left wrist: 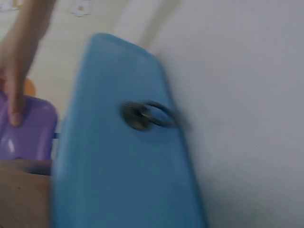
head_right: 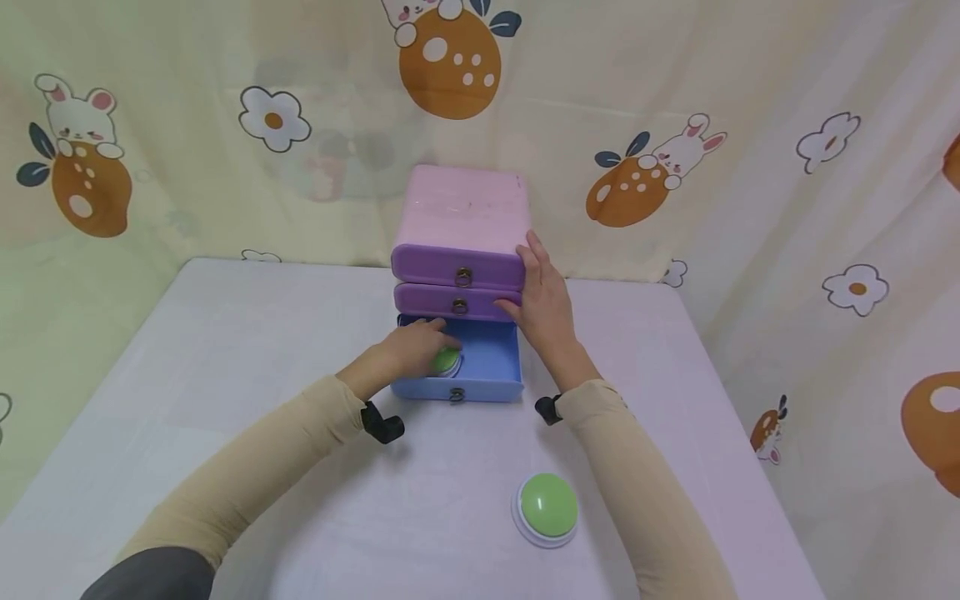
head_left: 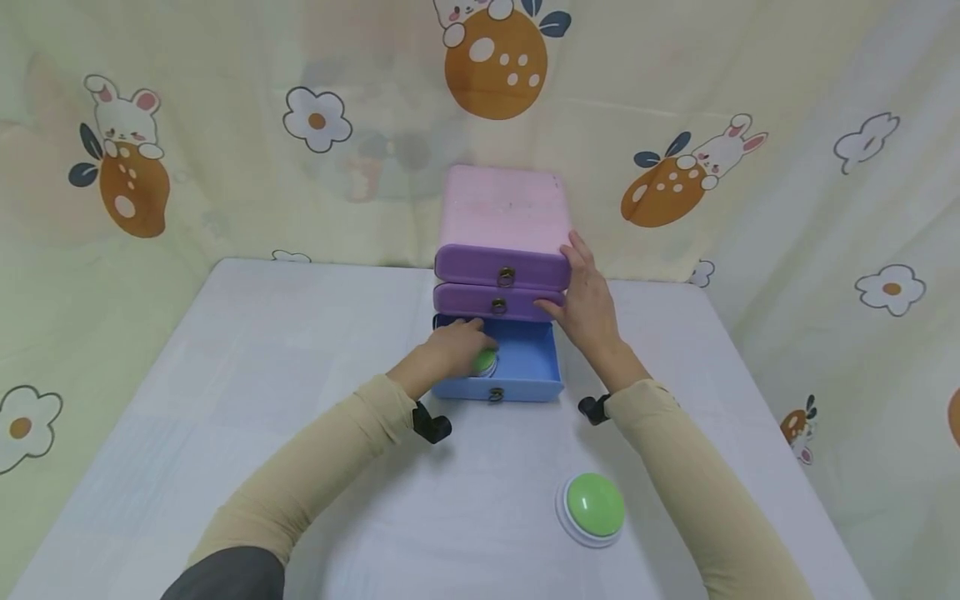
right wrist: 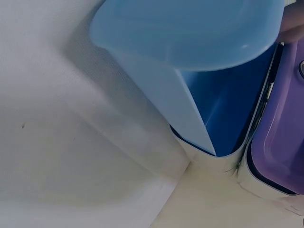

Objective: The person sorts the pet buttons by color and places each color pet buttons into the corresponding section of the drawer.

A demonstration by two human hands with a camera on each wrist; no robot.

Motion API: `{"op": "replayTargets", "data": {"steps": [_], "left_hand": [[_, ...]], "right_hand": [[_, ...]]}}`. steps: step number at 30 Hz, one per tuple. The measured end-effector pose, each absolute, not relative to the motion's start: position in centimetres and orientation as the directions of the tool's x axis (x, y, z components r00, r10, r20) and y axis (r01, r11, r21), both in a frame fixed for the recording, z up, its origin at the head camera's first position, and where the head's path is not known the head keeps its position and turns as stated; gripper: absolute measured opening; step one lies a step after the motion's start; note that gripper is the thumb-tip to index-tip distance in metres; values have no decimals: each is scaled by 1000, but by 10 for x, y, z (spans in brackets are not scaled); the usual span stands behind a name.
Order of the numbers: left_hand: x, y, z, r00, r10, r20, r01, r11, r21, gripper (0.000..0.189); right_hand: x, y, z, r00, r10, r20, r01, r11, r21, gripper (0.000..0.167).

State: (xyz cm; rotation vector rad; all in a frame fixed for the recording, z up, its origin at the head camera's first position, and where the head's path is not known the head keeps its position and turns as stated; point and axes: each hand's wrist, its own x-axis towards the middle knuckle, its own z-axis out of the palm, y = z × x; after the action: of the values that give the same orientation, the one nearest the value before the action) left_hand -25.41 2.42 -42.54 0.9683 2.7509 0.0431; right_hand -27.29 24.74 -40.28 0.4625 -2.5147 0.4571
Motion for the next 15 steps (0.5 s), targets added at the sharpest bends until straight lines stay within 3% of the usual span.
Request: {"op": "replayTargets", "data": {"steps": [6,15], "left_hand": [[-254,25,-433,-784,610,-118,614,789,3,50],[-253,25,-443,-812,584,1,582,809,-83,41]], "right_hand": [[-272,246,-403,-792,-231,565,-415,883,-220,96],[-271,245,-402,-787,-229,573,-416,882,-219,96]]}}
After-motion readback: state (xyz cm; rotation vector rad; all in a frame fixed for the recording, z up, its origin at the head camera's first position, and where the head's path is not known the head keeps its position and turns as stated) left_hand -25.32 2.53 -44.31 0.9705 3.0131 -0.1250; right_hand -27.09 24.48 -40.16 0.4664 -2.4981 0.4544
